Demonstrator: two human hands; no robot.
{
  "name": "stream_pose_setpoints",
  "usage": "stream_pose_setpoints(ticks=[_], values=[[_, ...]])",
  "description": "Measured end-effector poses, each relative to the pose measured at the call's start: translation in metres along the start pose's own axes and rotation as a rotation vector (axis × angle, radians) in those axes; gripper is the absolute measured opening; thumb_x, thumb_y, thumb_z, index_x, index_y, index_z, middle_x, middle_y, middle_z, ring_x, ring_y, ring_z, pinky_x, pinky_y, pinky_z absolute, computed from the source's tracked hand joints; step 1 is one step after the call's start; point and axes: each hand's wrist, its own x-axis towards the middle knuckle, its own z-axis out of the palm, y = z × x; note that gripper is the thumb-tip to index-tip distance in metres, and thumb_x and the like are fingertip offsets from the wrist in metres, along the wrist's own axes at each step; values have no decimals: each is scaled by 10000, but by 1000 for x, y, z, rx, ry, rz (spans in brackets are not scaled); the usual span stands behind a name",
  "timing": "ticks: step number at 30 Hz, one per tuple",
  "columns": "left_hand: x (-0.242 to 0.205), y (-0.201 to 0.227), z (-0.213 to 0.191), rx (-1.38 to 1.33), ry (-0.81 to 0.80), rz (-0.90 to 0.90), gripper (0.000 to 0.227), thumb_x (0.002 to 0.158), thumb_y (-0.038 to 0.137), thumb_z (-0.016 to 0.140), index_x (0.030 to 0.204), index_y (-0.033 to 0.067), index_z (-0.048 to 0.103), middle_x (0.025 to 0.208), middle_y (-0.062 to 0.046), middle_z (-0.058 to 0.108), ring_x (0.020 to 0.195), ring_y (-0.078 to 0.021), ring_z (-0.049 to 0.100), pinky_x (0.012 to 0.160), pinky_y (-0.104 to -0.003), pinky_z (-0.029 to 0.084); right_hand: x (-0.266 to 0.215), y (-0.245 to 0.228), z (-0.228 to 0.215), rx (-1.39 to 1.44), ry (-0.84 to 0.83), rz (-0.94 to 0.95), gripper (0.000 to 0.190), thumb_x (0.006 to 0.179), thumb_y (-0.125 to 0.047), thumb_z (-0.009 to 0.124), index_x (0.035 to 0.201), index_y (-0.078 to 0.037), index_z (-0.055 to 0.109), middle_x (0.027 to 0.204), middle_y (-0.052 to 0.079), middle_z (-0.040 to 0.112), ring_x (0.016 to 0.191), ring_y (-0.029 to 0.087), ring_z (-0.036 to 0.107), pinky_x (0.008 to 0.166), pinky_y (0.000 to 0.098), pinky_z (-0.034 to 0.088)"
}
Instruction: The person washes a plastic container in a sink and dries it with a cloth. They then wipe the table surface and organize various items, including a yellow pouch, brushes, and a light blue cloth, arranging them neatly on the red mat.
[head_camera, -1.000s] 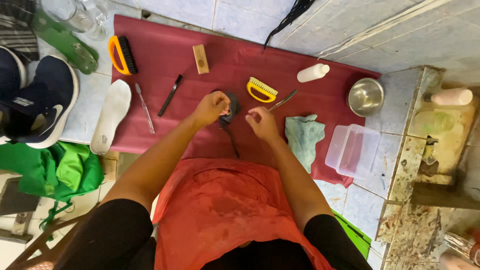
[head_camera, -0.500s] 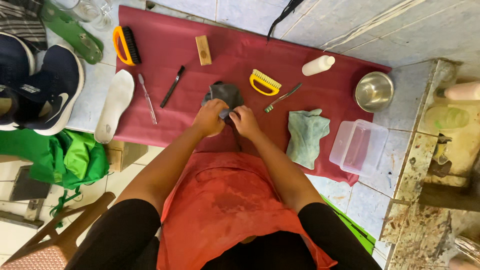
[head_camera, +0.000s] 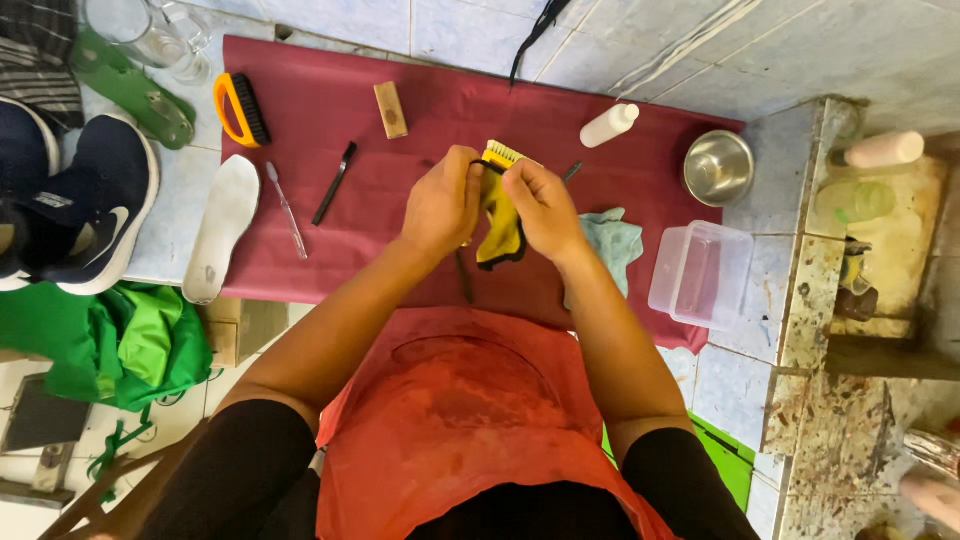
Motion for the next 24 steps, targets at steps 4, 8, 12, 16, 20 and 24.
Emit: stream_pose_setpoints(ticks=[4,8,12,16,20,24], values=[[11,-3,-31,196,-41,517,350,930,462,717,1107,192,581,832,-26,621,808,-247,694,714,-387,567,-19,-49,-39,180,-178,14,206,936,-223,782,870,-92,637,640,-66,539,603,31,480,562,179,369],[14,-46,-56,484,-335,554,312,871,379,783,1065,196,620,917,-14,685,923,-263,691,769,-425,511,-25,-36,-79,67,-199,36,118,889,-41,761,913,-54,646,693,-14,603,649,62,545,609,193,399],[12,-64,-75,249,-435,293,227,884,200,735,1050,104,614,952,-157,682,964,-447,664,794,-541,506,-38,-33,-98,-190,-198,61,210,828,4,743,1025,-37,685,814,43,655,802,152,586,761,300,478],[5,-51,-101,339,-450,210,243,878,238,765,1035,128,616,905,-135,682,935,-420,686,788,-529,525,-48,-26,-109,-487,-265,-74,248,869,56,706,1114,21,694,929,210,662,851,350,681,752,419,549],[0,-28,-125,336,-480,192,297,890,313,727,1054,105,590,935,-207,654,938,-500,656,796,-603,510,-37,4,-116,-501,-195,-157,232,896,37,709,1115,-31,738,878,168,667,816,320,693,738,382,565],[23,-48,-131,295,-391,337,157,939,142,589,1080,73,576,951,-150,683,823,-436,633,692,-546,462,-2,9,-113,-562,-174,-236,135,979,-75,650,1105,-88,699,1027,59,693,937,230,634,856,362,472]])
